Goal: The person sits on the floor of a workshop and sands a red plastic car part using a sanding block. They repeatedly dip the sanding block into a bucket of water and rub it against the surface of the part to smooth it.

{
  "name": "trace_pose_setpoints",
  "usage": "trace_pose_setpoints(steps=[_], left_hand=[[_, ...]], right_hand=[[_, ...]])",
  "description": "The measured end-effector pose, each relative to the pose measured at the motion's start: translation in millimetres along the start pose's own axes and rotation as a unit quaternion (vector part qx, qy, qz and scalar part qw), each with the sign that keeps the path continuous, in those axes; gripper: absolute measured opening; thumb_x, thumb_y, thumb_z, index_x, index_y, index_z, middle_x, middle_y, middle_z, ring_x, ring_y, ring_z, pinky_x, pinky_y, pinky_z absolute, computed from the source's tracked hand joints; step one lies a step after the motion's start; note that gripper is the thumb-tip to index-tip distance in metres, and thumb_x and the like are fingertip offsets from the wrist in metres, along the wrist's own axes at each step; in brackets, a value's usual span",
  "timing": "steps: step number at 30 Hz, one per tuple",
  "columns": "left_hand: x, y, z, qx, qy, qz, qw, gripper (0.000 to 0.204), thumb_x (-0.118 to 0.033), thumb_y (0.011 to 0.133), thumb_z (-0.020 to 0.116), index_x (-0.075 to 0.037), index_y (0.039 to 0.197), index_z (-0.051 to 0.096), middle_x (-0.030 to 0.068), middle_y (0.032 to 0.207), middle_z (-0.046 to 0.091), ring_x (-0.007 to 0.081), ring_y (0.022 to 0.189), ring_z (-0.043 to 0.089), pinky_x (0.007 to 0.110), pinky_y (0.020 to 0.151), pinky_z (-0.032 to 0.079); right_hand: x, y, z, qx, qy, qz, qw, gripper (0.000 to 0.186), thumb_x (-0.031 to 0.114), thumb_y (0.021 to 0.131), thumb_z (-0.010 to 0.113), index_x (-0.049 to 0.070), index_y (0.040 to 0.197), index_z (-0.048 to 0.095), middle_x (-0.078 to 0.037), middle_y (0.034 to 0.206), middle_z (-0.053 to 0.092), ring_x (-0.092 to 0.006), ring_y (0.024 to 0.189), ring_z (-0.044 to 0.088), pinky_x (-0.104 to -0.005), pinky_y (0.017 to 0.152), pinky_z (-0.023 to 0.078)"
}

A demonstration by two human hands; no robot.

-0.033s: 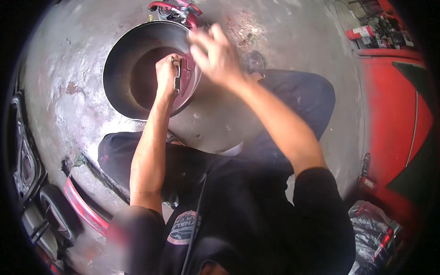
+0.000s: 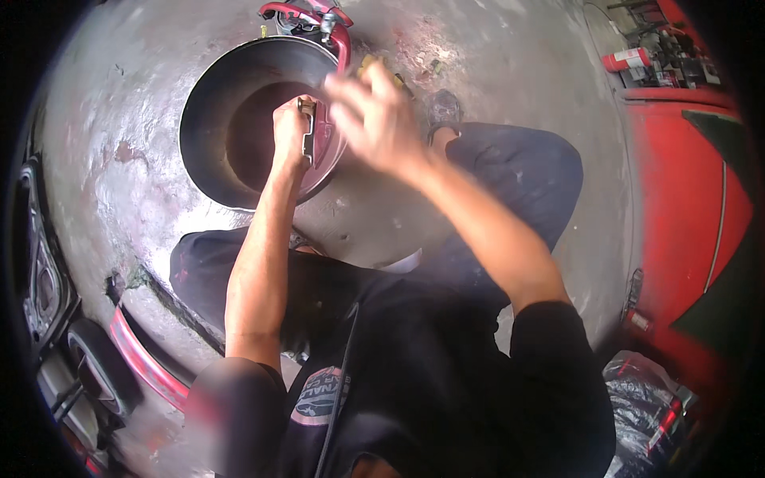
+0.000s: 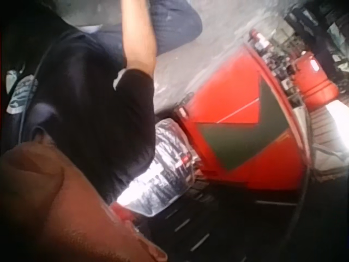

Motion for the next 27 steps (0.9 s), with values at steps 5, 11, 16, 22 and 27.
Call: trace_pose_setpoints(steps=[5, 11, 16, 22, 27], left_hand=[[-4.7, -13.6, 4.1, -0.034, 0.031, -0.026, 0.999, 0.027, -0.009, 0.096, 0.050, 0.000, 0.083, 0.071, 0.0042, 0.070, 0.063, 0.0122, 0.058, 0.057, 0.033, 0.053, 0.045], [15.2, 5.7, 0.9, -0.026, -0.008, -0.012, 1.000, 0.024, -0.007, 0.093, 0.051, 0.001, 0.079, 0.069, 0.0018, 0.069, 0.061, 0.0109, 0.058, 0.054, 0.033, 0.053, 0.041], [5.3, -5.0, 9.6, -0.015, -0.072, 0.010, 0.997, 0.024, -0.006, 0.092, 0.053, -0.002, 0.072, 0.065, 0.0006, 0.067, 0.059, 0.0087, 0.053, 0.048, 0.031, 0.048, 0.037], [3.1, 1.3, 9.1, -0.036, 0.077, 0.055, 0.995, 0.026, -0.009, 0.094, 0.055, 0.000, 0.074, 0.068, 0.0019, 0.069, 0.061, 0.0103, 0.054, 0.049, 0.033, 0.052, 0.040], [3.9, 1.0, 7.5, -0.049, 0.003, 0.025, 0.999, 0.024, -0.007, 0.092, 0.056, 0.000, 0.072, 0.066, 0.0009, 0.067, 0.059, 0.0103, 0.055, 0.051, 0.033, 0.052, 0.039]], right_hand=[[-31.8, 42.3, 3.1, -0.012, -0.046, 0.041, 0.998, 0.030, 0.024, 0.091, 0.073, 0.014, 0.119, 0.078, -0.016, 0.094, 0.058, -0.0346, 0.086, 0.067, -0.0477, 0.078, 0.057], [8.5, -3.6, -4.9, -0.033, -0.047, -0.037, 0.998, 0.034, 0.023, 0.089, 0.075, 0.013, 0.121, 0.079, -0.018, 0.099, 0.058, -0.0383, 0.090, 0.069, -0.0501, 0.077, 0.058], [1.2, 34.5, -2.8, -0.002, -0.096, 0.050, 0.994, 0.030, 0.018, 0.088, 0.074, 0.006, 0.115, 0.079, -0.020, 0.104, 0.062, -0.0394, 0.091, 0.071, -0.0501, 0.080, 0.060], [29.5, -14.5, -11.1, -0.011, -0.099, 0.025, 0.995, 0.031, 0.019, 0.090, 0.073, 0.007, 0.118, 0.079, -0.023, 0.104, 0.060, -0.0411, 0.102, 0.068, -0.0504, 0.080, 0.060], [10.9, 23.0, -4.4, -0.016, -0.147, 0.030, 0.989, 0.027, 0.019, 0.091, 0.071, 0.009, 0.114, 0.079, -0.021, 0.102, 0.061, -0.0404, 0.095, 0.068, -0.0498, 0.073, 0.059]])
Point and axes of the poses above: each hand's wrist, its own y-axis towards the middle knuckle, its own z-axis out of the palm, x = y × z, the point moved 5 cm from there along y, towards the middle knuckle
